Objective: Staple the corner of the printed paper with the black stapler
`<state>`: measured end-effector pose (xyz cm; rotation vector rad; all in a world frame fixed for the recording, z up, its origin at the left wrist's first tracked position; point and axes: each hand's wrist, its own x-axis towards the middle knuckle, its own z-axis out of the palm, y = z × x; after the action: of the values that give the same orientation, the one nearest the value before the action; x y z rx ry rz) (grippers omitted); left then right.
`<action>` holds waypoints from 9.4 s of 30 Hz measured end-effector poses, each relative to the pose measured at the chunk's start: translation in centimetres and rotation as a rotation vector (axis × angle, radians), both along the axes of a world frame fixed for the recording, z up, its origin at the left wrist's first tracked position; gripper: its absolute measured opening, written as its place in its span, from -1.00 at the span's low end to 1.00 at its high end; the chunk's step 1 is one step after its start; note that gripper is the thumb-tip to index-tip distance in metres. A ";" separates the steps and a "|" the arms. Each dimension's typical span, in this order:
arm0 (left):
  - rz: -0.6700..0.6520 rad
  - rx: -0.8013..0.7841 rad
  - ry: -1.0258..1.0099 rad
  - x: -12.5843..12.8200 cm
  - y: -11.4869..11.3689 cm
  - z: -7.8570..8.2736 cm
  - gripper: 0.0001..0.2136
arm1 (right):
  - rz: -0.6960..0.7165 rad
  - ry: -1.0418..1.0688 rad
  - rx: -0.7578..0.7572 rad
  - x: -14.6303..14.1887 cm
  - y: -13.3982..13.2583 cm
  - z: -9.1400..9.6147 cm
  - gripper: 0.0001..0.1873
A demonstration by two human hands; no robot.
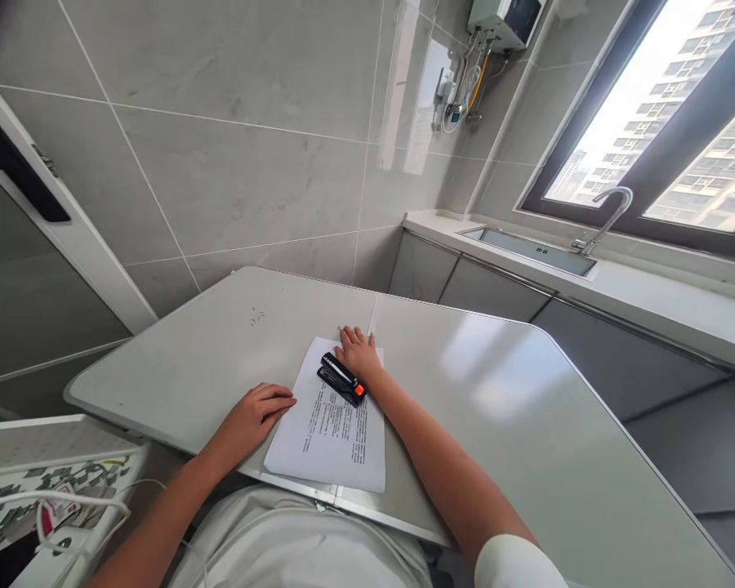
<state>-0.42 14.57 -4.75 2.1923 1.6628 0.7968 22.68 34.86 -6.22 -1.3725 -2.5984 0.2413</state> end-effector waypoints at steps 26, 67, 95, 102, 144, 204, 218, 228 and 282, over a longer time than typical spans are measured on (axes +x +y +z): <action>0.613 -0.156 0.281 -10.3 13.3 5.4 -0.91 | -0.101 0.149 0.089 -6.9 0.2 1.5 -0.53; 0.131 0.036 -0.128 -4.5 17.7 -1.2 -0.89 | -0.042 0.621 -0.181 4.1 -4.3 1.1 -0.79; -0.180 -0.004 -0.067 -2.2 15.1 1.1 -0.84 | -0.108 0.353 -0.576 11.4 -7.1 4.2 -0.95; -0.561 -0.099 -0.007 0.1 13.1 2.9 -0.73 | -0.048 0.260 -0.773 12.7 -7.3 5.5 -0.93; -0.521 -0.069 -0.060 2.6 12.6 2.4 -0.72 | -0.013 0.582 -0.121 10.6 -7.3 3.6 -0.82; -0.374 -0.836 -1.267 2.2 13.6 1.8 -0.75 | 0.506 0.208 0.755 7.3 -9.9 4.3 -0.64; -0.008 -0.515 -1.232 1.8 14.9 1.3 -0.77 | -0.213 0.820 -0.097 7.3 -9.0 3.9 -0.74; -0.296 -0.388 -0.968 2.8 13.3 3.1 -0.50 | -0.099 0.675 -0.113 7.0 -9.1 3.8 -0.68; 0.019 0.035 0.454 0.3 21.0 0.6 -0.75 | -0.429 0.370 0.162 18.1 0.6 -0.4 -0.64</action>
<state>-0.12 35.61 -4.14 2.5220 1.8772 0.3452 40.76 35.46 -6.59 -1.6047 -1.9323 0.1898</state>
